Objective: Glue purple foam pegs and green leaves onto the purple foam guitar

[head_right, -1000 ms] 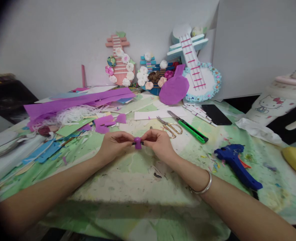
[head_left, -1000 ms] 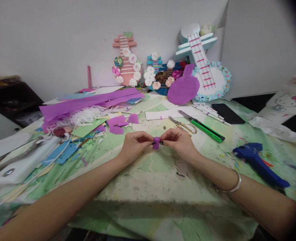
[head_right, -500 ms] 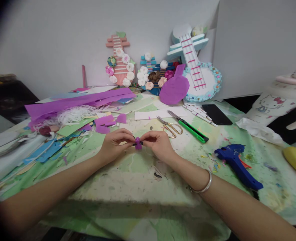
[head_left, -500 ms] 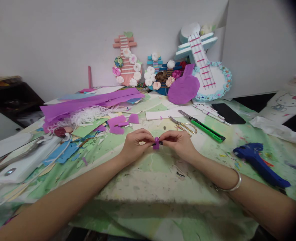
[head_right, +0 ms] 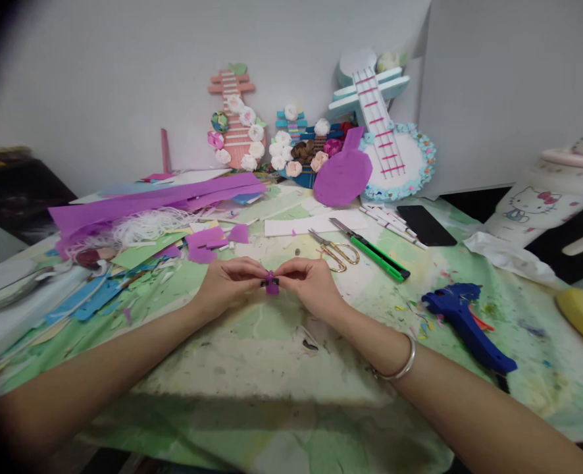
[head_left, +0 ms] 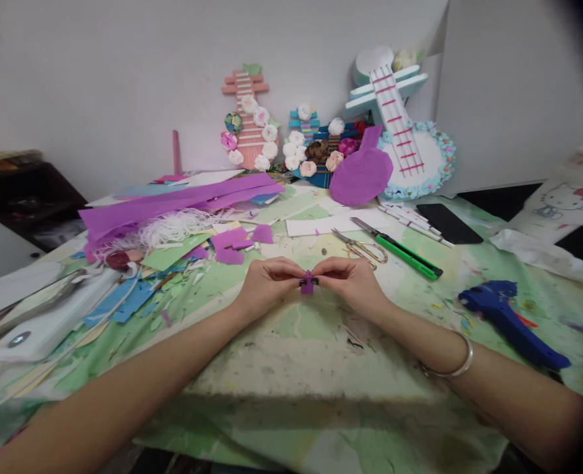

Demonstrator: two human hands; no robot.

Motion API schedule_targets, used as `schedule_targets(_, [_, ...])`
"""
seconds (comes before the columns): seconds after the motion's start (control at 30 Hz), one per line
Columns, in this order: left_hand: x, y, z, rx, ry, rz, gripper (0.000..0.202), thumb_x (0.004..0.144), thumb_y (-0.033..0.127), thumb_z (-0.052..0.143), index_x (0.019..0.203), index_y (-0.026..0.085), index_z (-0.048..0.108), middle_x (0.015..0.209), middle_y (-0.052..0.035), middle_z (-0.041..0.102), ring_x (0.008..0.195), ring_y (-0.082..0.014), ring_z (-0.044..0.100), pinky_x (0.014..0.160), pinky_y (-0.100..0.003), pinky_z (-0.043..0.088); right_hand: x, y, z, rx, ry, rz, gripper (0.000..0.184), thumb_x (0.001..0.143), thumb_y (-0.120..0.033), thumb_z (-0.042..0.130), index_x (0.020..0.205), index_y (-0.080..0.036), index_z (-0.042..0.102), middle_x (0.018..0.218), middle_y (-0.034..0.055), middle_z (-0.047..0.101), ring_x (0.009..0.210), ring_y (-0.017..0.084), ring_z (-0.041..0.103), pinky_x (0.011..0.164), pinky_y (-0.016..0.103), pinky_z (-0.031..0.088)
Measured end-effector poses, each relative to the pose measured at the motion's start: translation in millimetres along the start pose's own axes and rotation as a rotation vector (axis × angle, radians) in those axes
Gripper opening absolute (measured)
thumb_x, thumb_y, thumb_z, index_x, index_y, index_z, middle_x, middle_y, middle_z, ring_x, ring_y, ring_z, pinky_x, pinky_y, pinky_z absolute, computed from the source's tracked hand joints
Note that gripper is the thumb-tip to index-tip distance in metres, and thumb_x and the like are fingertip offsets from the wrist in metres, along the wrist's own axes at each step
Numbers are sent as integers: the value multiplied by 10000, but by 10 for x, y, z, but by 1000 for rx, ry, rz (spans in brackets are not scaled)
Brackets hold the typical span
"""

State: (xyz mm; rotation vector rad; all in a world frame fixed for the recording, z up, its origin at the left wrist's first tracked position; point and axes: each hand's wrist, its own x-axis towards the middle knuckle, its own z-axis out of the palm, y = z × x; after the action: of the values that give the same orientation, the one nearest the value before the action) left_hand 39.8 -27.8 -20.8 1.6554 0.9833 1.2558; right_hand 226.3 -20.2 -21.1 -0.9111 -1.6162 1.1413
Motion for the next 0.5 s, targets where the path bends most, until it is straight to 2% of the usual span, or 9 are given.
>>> schedule_targets(0.3, [-31,36,30,39,20,6,48,677,216,729,703,184,755,722,-49,692,679,-139,619,641,-244,490,-7,0,36,34,13,25,113,663,-258,710,695,-150,695,697,36,679,659,143,598,648,275,482])
schedule_targets(0.5, [-55,42,75,-117,62,-199,92,631,236,759,676,159,734,712,-44,700,638,-129,604,600,-233,470,-7,-31,66,123,10,133,150,611,-255,737,667,-131,673,663,29,655,603,116,561,616,263,457])
